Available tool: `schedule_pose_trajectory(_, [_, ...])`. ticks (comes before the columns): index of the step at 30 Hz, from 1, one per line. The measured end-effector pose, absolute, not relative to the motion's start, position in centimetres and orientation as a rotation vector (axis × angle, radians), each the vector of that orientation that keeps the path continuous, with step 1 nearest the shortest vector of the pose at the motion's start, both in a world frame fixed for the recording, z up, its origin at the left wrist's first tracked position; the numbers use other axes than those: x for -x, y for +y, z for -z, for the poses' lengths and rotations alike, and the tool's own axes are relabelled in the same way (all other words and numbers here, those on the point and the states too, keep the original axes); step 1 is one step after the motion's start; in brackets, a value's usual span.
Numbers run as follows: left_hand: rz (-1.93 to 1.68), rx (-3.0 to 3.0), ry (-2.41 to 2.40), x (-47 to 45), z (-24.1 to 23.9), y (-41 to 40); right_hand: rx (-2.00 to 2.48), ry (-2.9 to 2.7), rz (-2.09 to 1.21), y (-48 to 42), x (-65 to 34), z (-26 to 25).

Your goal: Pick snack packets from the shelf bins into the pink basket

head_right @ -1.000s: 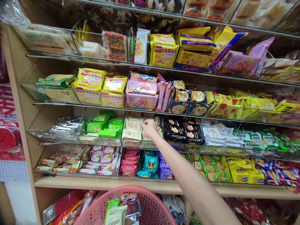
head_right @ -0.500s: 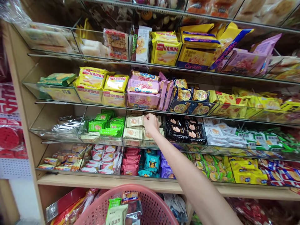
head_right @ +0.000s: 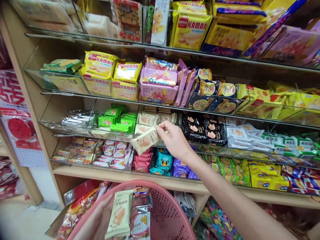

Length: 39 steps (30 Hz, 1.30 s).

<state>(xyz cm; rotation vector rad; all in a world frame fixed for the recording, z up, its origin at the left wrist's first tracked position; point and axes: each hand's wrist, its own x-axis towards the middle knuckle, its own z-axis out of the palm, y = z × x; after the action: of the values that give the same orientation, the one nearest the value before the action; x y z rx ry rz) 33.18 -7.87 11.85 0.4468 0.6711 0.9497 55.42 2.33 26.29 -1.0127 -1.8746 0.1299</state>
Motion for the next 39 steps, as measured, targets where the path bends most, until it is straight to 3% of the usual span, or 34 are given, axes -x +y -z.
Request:
schedule_pose_trajectory(9, [-0.957,-0.535,0.672,-32.0,-11.1,-6.1,0.875,-2.632,-0.36,-1.3,-49.8,-23.4])
schedule_pose_trajectory(15, [-0.957,-0.446,0.6,-31.8,-10.7,-6.3,0.858,-2.843,-0.664,0.4,-47.4,-21.4])
schedule_pose_trajectory(21, [-0.918,-0.434,0.645,-32.1,-10.6,-7.7,0.88,-2.993,-0.664,1.9,-46.5,-19.4])
schedule_pose_trajectory(34, [-0.918,-0.425,0.957,-32.8,-10.7,-8.7,0.877,-2.694,-0.873,1.2,-46.6,-15.6])
schedule_pose_trajectory(39, [-0.976,-0.396,0.955,-31.7,-10.5,-8.4,0.948,-2.348,-0.733,0.4,-48.7,-15.6])
